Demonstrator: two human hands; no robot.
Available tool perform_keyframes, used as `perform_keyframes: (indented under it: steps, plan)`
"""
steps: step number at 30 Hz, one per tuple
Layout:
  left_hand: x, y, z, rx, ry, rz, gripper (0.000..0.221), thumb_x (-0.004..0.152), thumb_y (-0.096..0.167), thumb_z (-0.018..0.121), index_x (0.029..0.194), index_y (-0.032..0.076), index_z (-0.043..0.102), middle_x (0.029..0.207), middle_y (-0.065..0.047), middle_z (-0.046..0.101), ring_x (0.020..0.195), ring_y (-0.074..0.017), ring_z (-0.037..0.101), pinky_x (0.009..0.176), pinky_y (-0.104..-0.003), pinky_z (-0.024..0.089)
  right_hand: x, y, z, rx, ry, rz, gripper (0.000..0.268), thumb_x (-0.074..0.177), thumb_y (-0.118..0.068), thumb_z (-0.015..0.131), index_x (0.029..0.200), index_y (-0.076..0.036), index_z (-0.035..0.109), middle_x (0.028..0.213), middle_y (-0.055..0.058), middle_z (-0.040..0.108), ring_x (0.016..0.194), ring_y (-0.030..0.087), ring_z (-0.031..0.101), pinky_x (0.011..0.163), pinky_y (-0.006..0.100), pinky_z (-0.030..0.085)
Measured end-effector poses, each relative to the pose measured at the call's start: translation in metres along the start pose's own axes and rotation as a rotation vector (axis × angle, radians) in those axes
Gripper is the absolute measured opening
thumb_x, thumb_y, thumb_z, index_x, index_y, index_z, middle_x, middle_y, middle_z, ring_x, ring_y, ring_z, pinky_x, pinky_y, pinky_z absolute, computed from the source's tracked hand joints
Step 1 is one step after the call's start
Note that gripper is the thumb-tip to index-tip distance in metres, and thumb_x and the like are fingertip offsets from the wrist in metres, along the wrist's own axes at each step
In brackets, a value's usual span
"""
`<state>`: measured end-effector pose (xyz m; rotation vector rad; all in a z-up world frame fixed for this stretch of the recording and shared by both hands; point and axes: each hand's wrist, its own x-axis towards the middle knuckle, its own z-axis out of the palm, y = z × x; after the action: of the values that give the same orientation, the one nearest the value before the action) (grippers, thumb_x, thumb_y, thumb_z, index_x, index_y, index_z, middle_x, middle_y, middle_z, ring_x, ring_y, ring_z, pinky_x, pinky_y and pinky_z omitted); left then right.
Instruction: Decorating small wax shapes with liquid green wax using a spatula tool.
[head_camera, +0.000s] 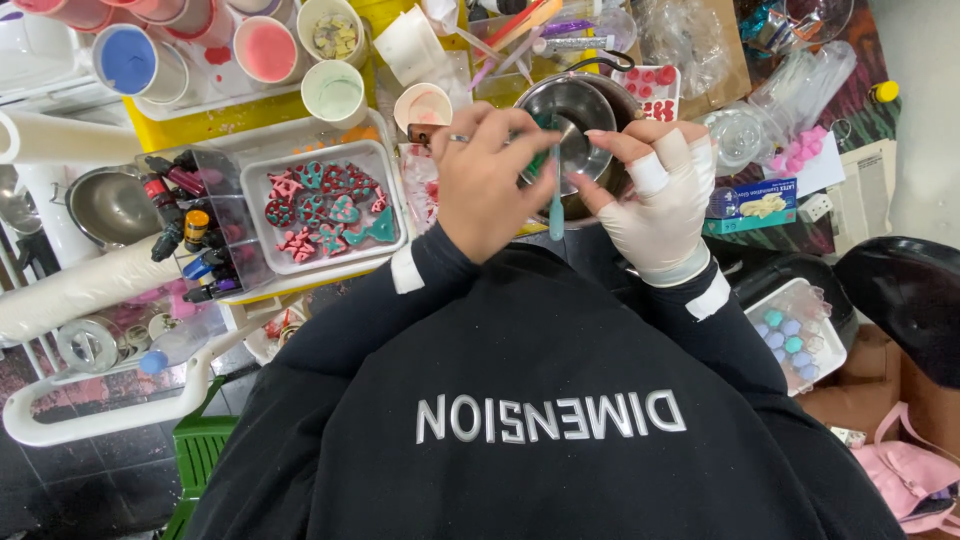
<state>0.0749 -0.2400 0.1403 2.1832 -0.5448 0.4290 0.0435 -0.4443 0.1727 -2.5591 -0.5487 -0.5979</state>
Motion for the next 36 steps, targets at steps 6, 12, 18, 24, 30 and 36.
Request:
perform_keyframes:
  steps: [6, 12, 18, 24, 30, 36]
  plan:
    - [-0.004, -0.031, 0.021, 0.151, -0.021, 0.149, 0.014, 0.095, 0.016, 0.08, 0.107, 0.016, 0.074, 0.105, 0.004, 0.065, 0.111, -0.0201, 0.057, 0.093, -0.036, 0.043, -0.01, 0.013, 0.003, 0.115, -0.046, 0.077, 0.023, 0.086, -0.015, 0.094, 0.102, -0.015, 0.077, 0.098, 0.0, 0.065, 0.096, 0.025, 0.057, 0.084, 0.039, 0.044]
    - [0.017, -0.013, 0.0, 0.164, 0.006, 0.258, 0.015, 0.093, 0.016, 0.077, 0.106, 0.01, 0.072, 0.1, -0.002, 0.067, 0.108, -0.0247, 0.061, 0.091, -0.034, 0.051, -0.009, 0.014, 0.0, 0.026, -0.183, 0.017, 0.018, 0.096, -0.016, 0.084, 0.113, -0.015, 0.079, 0.104, 0.003, 0.065, 0.102, 0.026, 0.058, 0.089, 0.041, 0.044]
    - [-0.02, -0.015, -0.032, 0.06, 0.035, 0.119, 0.014, 0.095, 0.016, 0.081, 0.106, 0.011, 0.075, 0.096, 0.0, 0.068, 0.1, -0.0227, 0.063, 0.089, -0.039, 0.045, -0.007, 0.006, -0.005, 0.099, -0.319, -0.183, 0.068, 0.068, -0.048, 0.093, 0.126, -0.021, 0.07, 0.119, 0.007, 0.055, 0.112, 0.033, 0.049, 0.099, 0.048, 0.037]
    - [-0.103, -0.038, -0.083, 0.295, 0.116, -0.143, 0.023, 0.092, 0.016, 0.077, 0.112, 0.011, 0.068, 0.103, -0.007, 0.07, 0.1, -0.0283, 0.067, 0.089, -0.044, 0.05, -0.023, 0.01, 0.015, -0.03, -0.34, -0.301, 0.059, 0.072, -0.039, 0.093, 0.127, -0.035, 0.072, 0.126, 0.005, 0.051, 0.117, 0.031, 0.044, 0.103, 0.045, 0.036]
    - [-0.169, -0.066, -0.125, 0.416, -0.013, -0.738, 0.052, 0.096, 0.017, 0.071, 0.142, 0.001, 0.053, 0.093, -0.018, 0.07, 0.082, -0.0371, 0.069, 0.071, -0.049, 0.054, -0.012, 0.006, 0.02, -0.133, -0.334, -0.408, 0.045, 0.069, -0.024, 0.09, 0.11, -0.036, 0.076, 0.111, -0.001, 0.054, 0.115, 0.028, 0.046, 0.098, 0.046, 0.034]
    - [-0.196, -0.104, -0.133, 0.591, -0.197, -0.945, 0.064, 0.091, 0.018, 0.073, 0.144, -0.004, 0.044, 0.085, -0.024, 0.069, 0.079, -0.044, 0.067, 0.069, -0.053, 0.052, -0.01, 0.009, 0.014, 0.046, -0.301, -0.24, 0.031, 0.087, -0.018, 0.091, 0.114, -0.024, 0.077, 0.105, -0.002, 0.059, 0.11, 0.023, 0.055, 0.103, 0.041, 0.035]
